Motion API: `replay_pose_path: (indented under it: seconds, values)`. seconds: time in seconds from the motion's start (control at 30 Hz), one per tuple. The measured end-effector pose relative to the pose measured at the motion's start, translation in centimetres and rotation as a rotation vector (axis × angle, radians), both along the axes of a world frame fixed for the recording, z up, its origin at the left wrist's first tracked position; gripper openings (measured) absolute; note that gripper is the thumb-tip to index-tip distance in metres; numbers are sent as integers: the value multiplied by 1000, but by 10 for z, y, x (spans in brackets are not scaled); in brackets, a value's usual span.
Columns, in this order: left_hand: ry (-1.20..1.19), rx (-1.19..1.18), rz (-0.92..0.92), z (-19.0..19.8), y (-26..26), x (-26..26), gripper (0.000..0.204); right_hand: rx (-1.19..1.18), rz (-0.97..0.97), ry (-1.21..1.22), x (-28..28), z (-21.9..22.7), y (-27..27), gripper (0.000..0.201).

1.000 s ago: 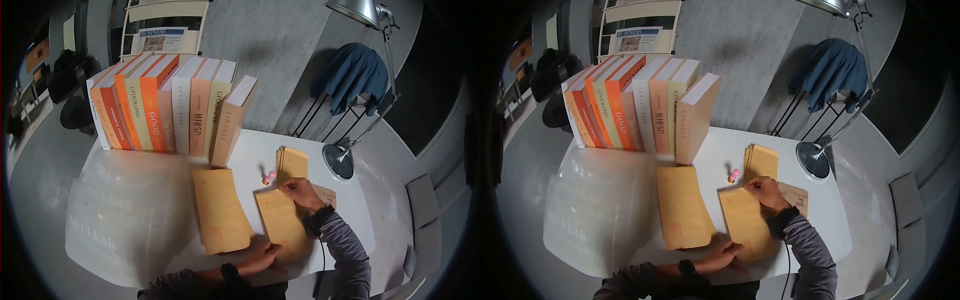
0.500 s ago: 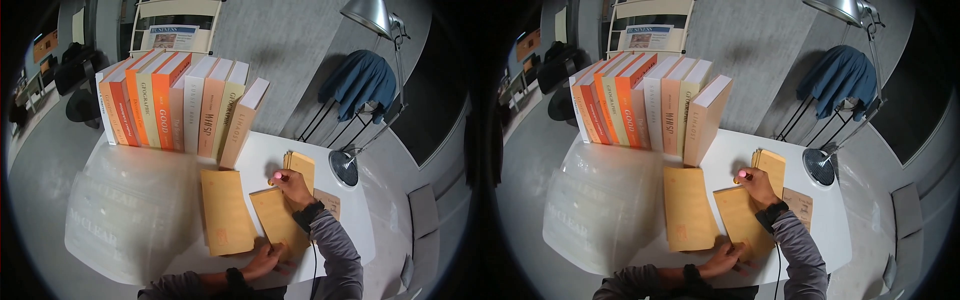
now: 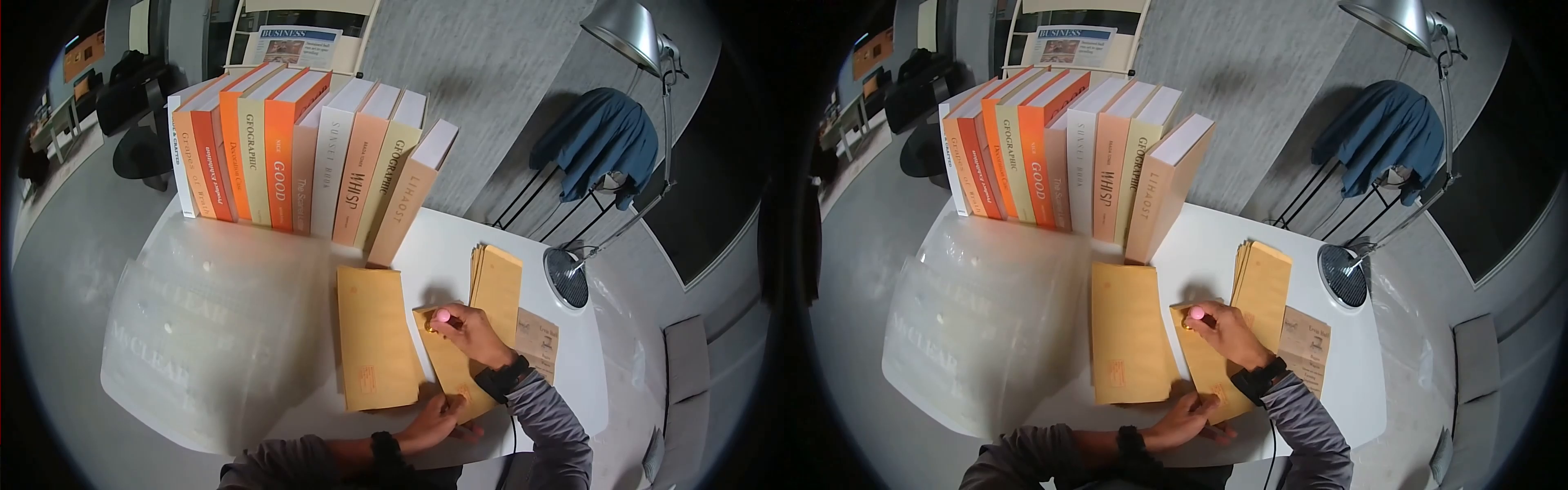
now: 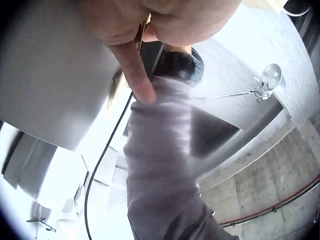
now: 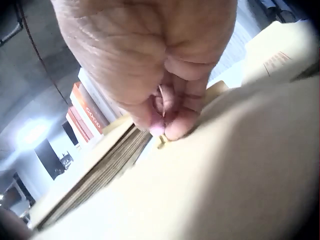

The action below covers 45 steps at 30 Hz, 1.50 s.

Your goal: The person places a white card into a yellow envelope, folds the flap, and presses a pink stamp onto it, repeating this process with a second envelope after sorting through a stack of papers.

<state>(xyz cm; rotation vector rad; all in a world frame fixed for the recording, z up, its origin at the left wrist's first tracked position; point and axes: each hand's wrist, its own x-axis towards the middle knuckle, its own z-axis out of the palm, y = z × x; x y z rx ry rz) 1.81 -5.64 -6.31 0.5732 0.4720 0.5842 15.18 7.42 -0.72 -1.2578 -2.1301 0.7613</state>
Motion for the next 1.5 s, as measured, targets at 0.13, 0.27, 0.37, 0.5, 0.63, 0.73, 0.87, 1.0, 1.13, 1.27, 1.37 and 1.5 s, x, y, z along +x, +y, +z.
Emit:
replay_pose_path:
  seconds: [0.13,0.27,0.37,0.5,0.63,0.73,0.87,1.0,1.13,1.27,1.37,1.5]
  values:
    - [20,-36,18,-3,0,3,40,-7,3,-60,-3,1,3,16]
    - [43,-48,23,-6,-1,4,39,-22,-191,144,-2,-4,19,14]
    - [32,-72,4,-4,-1,5,37,-39,-327,197,-13,16,33,14]
    - [25,-65,-26,4,2,-1,34,146,-309,-73,5,-17,63,17]
    - [48,-97,-24,4,1,1,33,39,-392,-102,6,-20,65,20]
    - [21,-93,-7,-1,1,5,33,0,-347,-121,9,-13,62,24]
    - [20,-38,-7,-2,2,5,34,-40,-303,-59,11,5,47,33]
    - [11,22,-20,-9,-2,10,34,-98,-372,-117,30,3,32,37]
    - [-18,94,-30,-18,-5,13,34,-98,-386,-104,42,7,20,38]
    - [12,188,-14,-16,-9,13,34,-154,-504,-133,55,25,8,36]
    - [28,263,-17,-9,-8,8,33,-420,-495,145,52,45,-4,27]
    - [47,276,-65,-12,-4,8,31,-562,-363,522,51,56,-11,20]
